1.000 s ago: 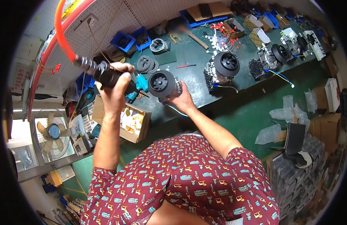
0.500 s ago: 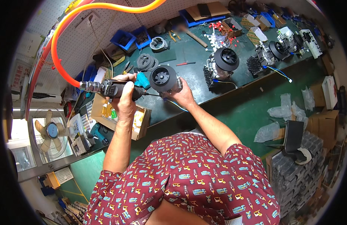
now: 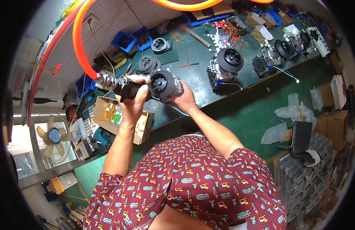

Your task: The person uses a cordless drill to fasten screws into a cylindrical motor housing, then switches to a pneumatic air gun to tighten the same fasteners. They handle multiple motor housings on a cluttered workbench, rotating each unit to access different screw locations.

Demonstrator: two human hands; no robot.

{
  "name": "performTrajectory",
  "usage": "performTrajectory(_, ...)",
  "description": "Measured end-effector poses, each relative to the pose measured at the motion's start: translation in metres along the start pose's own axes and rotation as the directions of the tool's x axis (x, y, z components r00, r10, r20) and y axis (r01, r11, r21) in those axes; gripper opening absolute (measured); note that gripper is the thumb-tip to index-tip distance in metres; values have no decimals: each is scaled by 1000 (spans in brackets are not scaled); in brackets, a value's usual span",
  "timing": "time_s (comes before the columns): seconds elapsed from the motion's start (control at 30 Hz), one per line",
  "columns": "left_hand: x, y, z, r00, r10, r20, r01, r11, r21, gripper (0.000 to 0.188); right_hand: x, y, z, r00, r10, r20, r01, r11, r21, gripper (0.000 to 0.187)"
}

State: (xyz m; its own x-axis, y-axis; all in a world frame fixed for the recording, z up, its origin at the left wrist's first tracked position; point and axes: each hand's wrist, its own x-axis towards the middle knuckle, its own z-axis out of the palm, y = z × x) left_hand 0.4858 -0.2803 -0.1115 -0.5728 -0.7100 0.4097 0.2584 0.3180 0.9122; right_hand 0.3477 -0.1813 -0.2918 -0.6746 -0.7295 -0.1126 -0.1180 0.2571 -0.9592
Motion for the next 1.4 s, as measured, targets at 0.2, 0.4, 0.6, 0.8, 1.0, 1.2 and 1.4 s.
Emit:
performTrajectory(0.2, -3, -9, 4, 999, 5, -47, -11, 992, -129, 20, -7, -29, -13, 1000, -6, 27, 4, 997, 83, 70)
performTrajectory(0.4, -2, -14, 4, 996, -45, -81, 30, 983, -179, 22, -9, -32, -12, 999, -19, -32, 21, 995, 93, 61)
performTrajectory(0.6, -2, -16, 4, 1000, 5, -31, -9, 993, -122, 20, -9, -31, -12, 1000, 4, -14, -2, 994, 109, 63)
performTrajectory(0.8, 0, -10, 8, 999, 7, -44, -12, 994, -107, 18, -4, -27, -15, 994, 58, 88, -69, 990, 121, 105)
performTrajectory(1.0, 2, 8, 15, 995, 32, -92, -28, 999, 40, 20, -3, -33, -19, 988, 33, 150, -70, 967, 245, 104)
performTrajectory(1.2, -2, 25, 28, 996, 22, 91, -19, 999, -42, 23, -1, -13, -10, 998, -47, 48, 30, 949, 315, 69)
performTrajectory(1.4, 10, 13, 60, 988, 153, 17, -151, 986, -74, 26, -2, 0, -4, 995, -96, -30, 99, 984, 148, 80)
